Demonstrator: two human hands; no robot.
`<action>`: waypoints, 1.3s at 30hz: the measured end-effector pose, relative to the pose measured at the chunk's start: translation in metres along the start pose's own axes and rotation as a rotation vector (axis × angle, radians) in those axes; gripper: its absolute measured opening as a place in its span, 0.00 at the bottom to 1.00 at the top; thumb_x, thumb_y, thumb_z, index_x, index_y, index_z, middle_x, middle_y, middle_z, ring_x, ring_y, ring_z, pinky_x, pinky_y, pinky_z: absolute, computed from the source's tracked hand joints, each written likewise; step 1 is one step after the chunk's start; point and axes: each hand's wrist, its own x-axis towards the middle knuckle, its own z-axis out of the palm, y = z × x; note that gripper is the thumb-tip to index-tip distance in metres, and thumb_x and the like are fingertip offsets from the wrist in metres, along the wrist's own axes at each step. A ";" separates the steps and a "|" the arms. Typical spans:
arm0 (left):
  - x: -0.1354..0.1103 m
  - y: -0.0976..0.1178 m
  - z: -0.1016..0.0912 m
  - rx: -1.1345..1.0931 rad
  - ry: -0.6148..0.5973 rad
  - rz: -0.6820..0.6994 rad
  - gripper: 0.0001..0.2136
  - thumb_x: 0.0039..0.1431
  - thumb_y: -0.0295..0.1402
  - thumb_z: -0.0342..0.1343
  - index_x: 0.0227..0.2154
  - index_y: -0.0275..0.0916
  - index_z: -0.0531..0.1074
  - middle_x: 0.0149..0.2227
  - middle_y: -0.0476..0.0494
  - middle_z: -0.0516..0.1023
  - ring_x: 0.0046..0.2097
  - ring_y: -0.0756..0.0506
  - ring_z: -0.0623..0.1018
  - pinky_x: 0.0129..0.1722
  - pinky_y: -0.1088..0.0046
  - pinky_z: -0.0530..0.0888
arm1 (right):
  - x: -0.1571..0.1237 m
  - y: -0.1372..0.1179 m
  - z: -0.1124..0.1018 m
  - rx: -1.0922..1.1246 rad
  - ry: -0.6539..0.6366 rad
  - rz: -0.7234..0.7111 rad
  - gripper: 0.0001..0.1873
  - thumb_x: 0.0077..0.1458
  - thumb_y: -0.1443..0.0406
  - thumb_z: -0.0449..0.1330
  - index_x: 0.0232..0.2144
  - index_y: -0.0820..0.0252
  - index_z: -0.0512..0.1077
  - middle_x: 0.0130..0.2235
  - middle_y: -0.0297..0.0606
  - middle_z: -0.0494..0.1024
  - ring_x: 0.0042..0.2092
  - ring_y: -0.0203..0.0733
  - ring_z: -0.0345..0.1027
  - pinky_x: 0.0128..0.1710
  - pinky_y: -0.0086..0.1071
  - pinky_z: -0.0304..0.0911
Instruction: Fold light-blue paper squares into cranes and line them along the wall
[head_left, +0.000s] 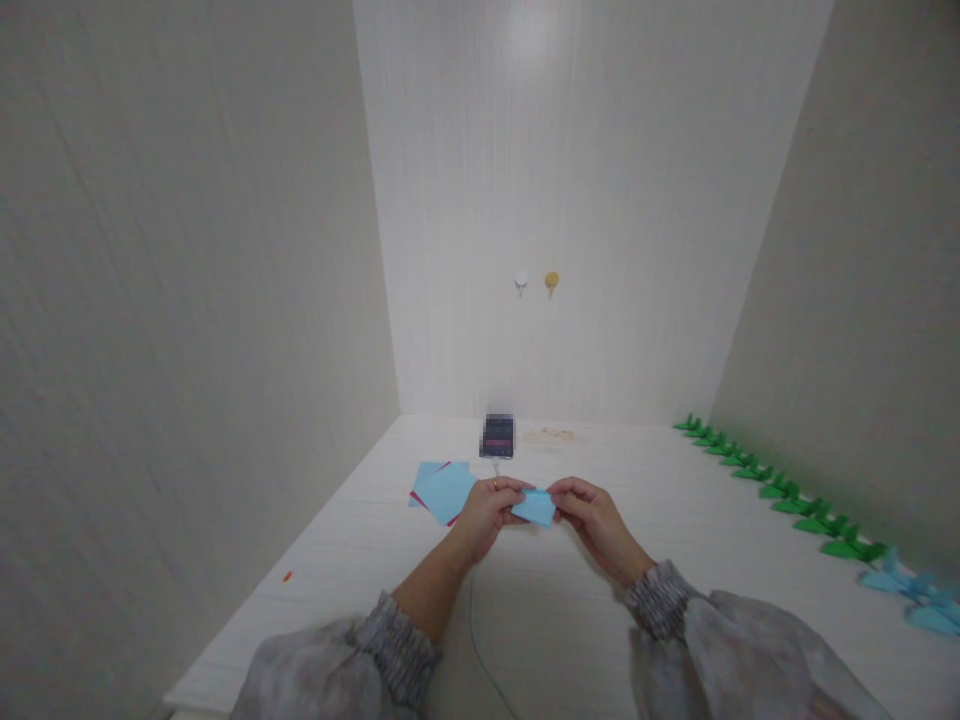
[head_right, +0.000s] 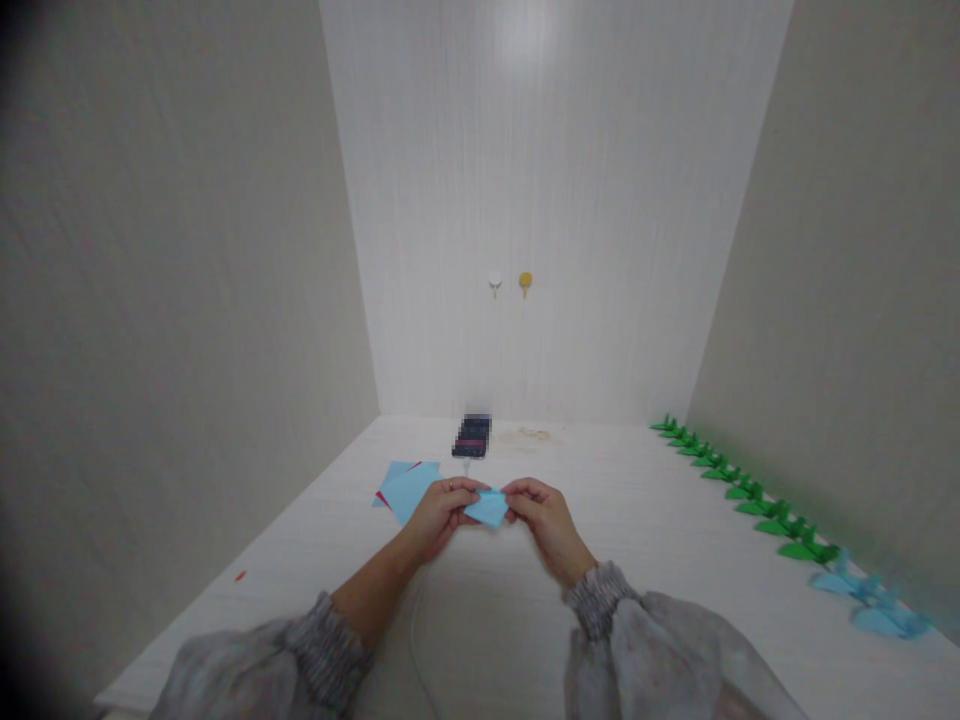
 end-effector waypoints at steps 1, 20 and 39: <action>0.000 0.000 0.000 0.003 0.006 0.005 0.09 0.36 0.26 0.56 0.26 0.29 0.71 0.24 0.42 0.73 0.26 0.48 0.72 0.30 0.68 0.70 | 0.000 0.000 0.000 0.018 -0.012 0.006 0.08 0.38 0.65 0.60 0.25 0.63 0.70 0.21 0.33 0.69 0.24 0.33 0.60 0.27 0.28 0.56; -0.004 0.000 0.004 0.111 -0.041 0.016 0.06 0.37 0.26 0.55 0.23 0.34 0.69 0.19 0.50 0.68 0.21 0.54 0.66 0.23 0.79 0.63 | -0.001 0.001 0.001 -0.005 -0.100 0.017 0.03 0.38 0.66 0.58 0.20 0.61 0.69 0.20 0.31 0.67 0.24 0.32 0.58 0.26 0.27 0.55; -0.007 0.004 0.008 0.208 -0.024 0.073 0.09 0.36 0.32 0.59 0.19 0.32 0.68 0.18 0.50 0.68 0.20 0.55 0.64 0.22 0.79 0.59 | -0.006 -0.006 0.007 0.077 -0.143 0.050 0.05 0.39 0.64 0.59 0.20 0.62 0.68 0.21 0.31 0.66 0.24 0.32 0.58 0.27 0.27 0.54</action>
